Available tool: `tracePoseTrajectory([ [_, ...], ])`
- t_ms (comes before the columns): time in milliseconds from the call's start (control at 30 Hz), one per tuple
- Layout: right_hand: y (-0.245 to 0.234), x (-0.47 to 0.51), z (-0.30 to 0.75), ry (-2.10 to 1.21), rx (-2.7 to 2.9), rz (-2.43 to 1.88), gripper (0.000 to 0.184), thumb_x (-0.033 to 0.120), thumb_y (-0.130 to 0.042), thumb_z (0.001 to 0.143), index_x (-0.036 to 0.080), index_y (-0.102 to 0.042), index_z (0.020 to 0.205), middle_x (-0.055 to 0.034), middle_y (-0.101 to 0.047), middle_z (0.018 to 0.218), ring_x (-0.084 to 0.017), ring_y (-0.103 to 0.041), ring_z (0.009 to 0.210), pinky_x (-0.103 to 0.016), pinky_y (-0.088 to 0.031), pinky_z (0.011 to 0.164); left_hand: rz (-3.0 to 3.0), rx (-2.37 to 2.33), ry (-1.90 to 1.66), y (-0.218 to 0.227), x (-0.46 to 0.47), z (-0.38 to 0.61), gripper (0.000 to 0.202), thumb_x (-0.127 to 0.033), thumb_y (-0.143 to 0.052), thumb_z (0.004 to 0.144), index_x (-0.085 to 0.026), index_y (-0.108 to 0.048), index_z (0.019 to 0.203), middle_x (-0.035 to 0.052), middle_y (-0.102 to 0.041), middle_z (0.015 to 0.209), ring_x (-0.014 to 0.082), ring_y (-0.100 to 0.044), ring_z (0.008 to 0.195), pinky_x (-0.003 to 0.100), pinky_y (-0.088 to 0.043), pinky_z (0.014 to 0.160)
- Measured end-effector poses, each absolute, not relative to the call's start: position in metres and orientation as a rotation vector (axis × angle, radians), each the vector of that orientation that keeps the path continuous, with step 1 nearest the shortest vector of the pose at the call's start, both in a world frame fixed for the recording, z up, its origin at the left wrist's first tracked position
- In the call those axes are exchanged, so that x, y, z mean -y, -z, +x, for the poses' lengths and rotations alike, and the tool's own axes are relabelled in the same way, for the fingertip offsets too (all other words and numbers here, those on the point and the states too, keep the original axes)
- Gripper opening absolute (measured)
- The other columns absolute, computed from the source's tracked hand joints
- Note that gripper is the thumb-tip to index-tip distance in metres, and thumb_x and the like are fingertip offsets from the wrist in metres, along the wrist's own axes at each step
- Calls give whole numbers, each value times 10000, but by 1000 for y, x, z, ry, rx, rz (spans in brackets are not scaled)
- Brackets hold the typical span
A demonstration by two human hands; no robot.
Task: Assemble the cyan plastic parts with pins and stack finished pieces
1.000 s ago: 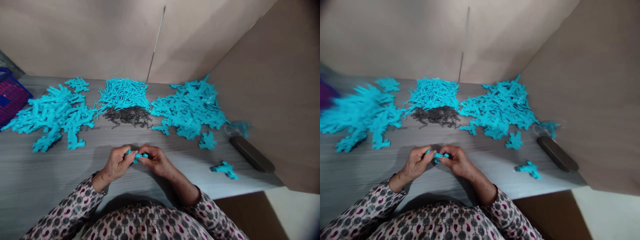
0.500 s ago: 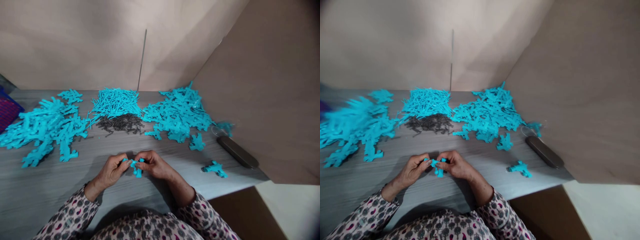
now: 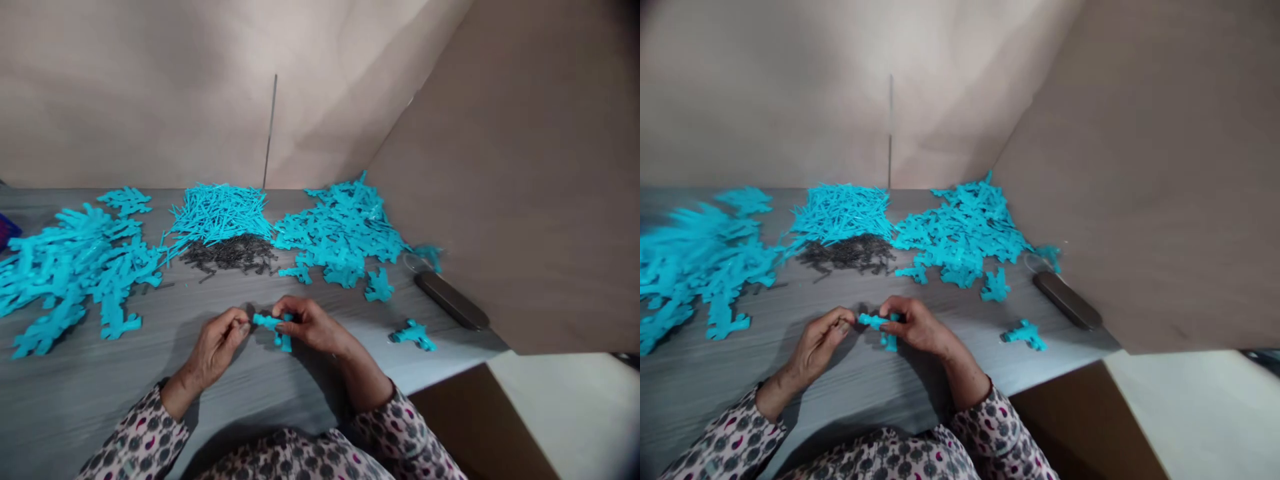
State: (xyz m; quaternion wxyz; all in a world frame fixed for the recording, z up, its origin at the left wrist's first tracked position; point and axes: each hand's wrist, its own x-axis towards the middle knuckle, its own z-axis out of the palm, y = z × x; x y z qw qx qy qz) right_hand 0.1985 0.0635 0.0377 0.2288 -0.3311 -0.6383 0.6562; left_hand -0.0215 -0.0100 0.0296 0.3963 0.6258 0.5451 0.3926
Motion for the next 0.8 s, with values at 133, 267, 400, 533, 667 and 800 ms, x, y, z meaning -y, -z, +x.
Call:
tracePoseTrajectory([
  [133,-52,-67,243,-1597,1949,-1087,380,534,-684,799,160,-625,829,2,-606,659,-121,-532,583,-224,-398,531,1633,-1512,-1111,-18,4,-28,299,-426,-475,915,-170,-588,809,-30,-471,633,115,-439,580,221,-358,567],
  [267,-75,-63,311,-1331,2056,-1302,277,440,-636,835,164,-650,858,7,-609,674,-118,-514,597,-226,-384,550,1619,-1546,-1141,-2,-1,-36,264,-408,-550,877,-173,-595,766,-32,-491,619,115,-459,579,205,-373,552],
  [400,-92,-63,383,-1100,2118,-1524,250,398,-586,846,163,-665,877,-12,-623,759,-129,-522,666,-241,-404,609,1626,-1539,-1147,5,-5,-40,255,-407,-576,857,-174,-615,761,-29,-530,627,114,-486,581,191,-399,553],
  [533,-90,-72,416,-1129,2047,-1663,295,426,-526,857,162,-654,895,-14,-628,734,-138,-531,634,-250,-415,585,1618,-1551,-1162,5,-7,-41,263,-430,-597,826,-177,-634,765,-25,-561,626,120,-516,579,184,-419,538],
  [667,-77,-85,411,-997,2158,-1661,272,308,-464,857,159,-686,907,-51,-677,855,-168,-588,754,-263,-455,666,1620,-1574,-1164,5,-8,-40,268,-438,-605,809,-178,-639,756,-21,-586,627,124,-541,578,182,-436,539],
  [800,-60,-94,406,-668,2362,-1789,272,167,-468,825,173,-729,901,-80,-720,952,-212,-618,904,-307,-468,804,1624,-1568,-1164,5,-8,-39,273,-443,-599,800,-176,-646,763,-10,-622,640,135,-573,588,190,-454,547],
])
